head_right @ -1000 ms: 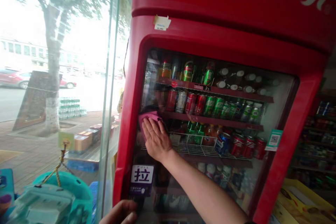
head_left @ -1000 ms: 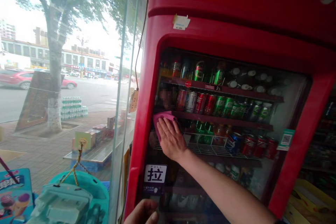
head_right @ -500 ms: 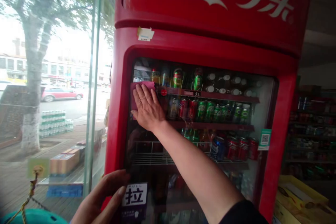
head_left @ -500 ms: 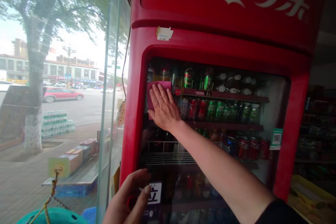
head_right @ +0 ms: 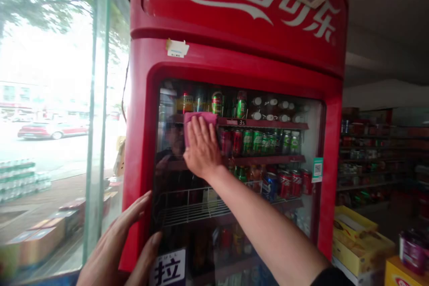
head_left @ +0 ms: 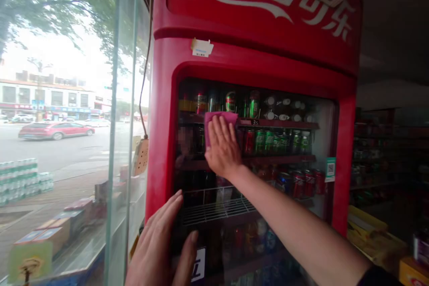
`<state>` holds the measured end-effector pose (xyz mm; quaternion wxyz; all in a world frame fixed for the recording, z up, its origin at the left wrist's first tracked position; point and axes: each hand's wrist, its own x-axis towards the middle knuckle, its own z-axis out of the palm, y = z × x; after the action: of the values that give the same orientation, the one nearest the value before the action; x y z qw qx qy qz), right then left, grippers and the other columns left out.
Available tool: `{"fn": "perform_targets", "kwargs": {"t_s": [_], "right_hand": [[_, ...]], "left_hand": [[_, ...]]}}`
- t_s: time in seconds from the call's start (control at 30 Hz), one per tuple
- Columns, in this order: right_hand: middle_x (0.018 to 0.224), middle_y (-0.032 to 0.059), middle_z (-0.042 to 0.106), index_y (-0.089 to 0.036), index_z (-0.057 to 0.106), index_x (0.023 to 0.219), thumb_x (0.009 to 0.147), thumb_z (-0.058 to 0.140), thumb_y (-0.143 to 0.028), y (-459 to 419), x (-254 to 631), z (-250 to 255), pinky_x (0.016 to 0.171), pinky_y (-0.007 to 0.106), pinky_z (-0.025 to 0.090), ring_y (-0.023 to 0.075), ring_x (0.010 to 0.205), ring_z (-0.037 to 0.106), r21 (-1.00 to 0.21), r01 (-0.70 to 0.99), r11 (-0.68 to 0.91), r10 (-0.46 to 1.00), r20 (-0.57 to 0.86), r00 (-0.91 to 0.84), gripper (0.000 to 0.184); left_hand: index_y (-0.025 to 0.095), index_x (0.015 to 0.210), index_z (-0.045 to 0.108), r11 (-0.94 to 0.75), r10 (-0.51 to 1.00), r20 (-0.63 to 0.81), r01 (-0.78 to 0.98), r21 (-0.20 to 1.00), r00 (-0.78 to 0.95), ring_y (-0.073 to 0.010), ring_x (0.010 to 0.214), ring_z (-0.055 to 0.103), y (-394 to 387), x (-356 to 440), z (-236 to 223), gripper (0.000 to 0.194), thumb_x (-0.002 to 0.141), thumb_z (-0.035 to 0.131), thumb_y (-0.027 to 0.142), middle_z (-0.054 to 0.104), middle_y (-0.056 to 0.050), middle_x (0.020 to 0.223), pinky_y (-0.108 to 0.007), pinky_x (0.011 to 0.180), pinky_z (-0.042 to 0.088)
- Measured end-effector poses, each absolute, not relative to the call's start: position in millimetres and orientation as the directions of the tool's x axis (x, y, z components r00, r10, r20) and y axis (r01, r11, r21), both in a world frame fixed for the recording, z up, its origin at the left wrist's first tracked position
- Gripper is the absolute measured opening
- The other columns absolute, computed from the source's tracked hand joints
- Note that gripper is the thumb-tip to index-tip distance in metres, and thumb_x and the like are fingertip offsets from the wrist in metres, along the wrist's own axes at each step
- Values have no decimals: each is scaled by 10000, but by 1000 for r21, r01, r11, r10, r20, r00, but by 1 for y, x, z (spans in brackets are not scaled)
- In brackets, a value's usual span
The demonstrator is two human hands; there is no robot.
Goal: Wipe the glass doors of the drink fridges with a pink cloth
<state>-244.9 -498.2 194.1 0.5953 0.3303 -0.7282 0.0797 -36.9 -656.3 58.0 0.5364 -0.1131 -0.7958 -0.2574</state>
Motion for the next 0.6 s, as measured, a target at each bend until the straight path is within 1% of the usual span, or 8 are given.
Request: {"fn": "perform_targets", "kwargs": {"t_s": [0.03, 0.1, 0.17, 0.27, 0.33, 0.4, 0.5, 0.6], "right_hand": [[1856, 178, 243, -60, 298, 1752, 1016, 559, -308, -507, -241, 192, 1442, 575, 59, 330, 1759, 122, 343, -592, 729, -465, 883, -62, 820], [1862, 167, 224, -65, 288, 1756, 1043, 569, -368, -515, -237, 191, 1446, 561, 41, 323, 1759, 120, 421, -610, 671, -555, 831, -37, 824], [1865, 164, 207, -60, 279, 1756, 1065, 551, -406, -508, -240, 193, 1446, 553, 43, 320, 1759, 126, 458, -613, 644, -583, 813, -5, 820], [1864, 155, 212, -64, 282, 1756, 1072, 524, -386, -473, -255, 197, 1448, 544, 51, 308, 1757, 144, 471, -616, 631, -587, 809, 16, 794], [1865, 145, 211, -72, 282, 1759, 1055, 535, -362, -434, -270, 199, 1451, 539, 52, 300, 1758, 140, 432, -617, 658, -553, 833, -6, 802], [1868, 131, 208, -85, 284, 1761, 1035, 541, -330, -385, -287, 198, 1454, 532, 57, 288, 1759, 133, 367, -603, 708, -487, 872, -42, 808], [1872, 125, 208, -95, 260, 1769, 1002, 530, -281, -311, -313, 192, 1451, 554, 93, 288, 1759, 130, 219, -563, 797, -329, 939, -99, 835], [1877, 146, 183, -86, 192, 1782, 970, 530, -256, -270, -331, 183, 1435, 613, 135, 328, 1758, 126, 46, -551, 833, -145, 980, -137, 896]], "left_hand": [[311, 1674, 454, 863, -43, 934, 457, 213, -355, -327, 1457, 649, -652, -44, 66, 672, 1034, 636, 408, 626, -94, 1635, -504, 1234, 551], [265, 1715, 383, 892, 16, 961, 439, 111, -276, -330, 1540, 569, -640, -59, 80, 741, 1030, 644, 380, 542, -118, 1708, -506, 1276, 504], [229, 1732, 344, 910, 48, 973, 412, 50, -224, -335, 1597, 500, -627, -72, 93, 772, 1033, 641, 371, 490, -137, 1744, -513, 1312, 457], [212, 1743, 315, 935, 64, 977, 353, 12, -202, -352, 1635, 444, -606, -87, 103, 795, 1039, 644, 378, 445, -160, 1771, -544, 1339, 412], [219, 1743, 317, 949, 58, 977, 316, 11, -205, -366, 1637, 441, -593, -96, 105, 795, 1041, 645, 399, 433, -167, 1777, -566, 1337, 409], [236, 1741, 326, 957, 44, 976, 289, 19, -211, -374, 1635, 443, -580, -105, 104, 794, 1039, 646, 426, 425, -162, 1784, -575, 1334, 413], [256, 1741, 332, 966, 22, 975, 255, 37, -223, -372, 1642, 437, -557, -115, 99, 785, 1043, 634, 447, 415, -150, 1792, -569, 1332, 422], [261, 1746, 321, 977, 11, 964, 210, 46, -264, -383, 1647, 426, -533, -118, 90, 782, 1048, 612, 461, 386, -144, 1810, -580, 1331, 422]]}}
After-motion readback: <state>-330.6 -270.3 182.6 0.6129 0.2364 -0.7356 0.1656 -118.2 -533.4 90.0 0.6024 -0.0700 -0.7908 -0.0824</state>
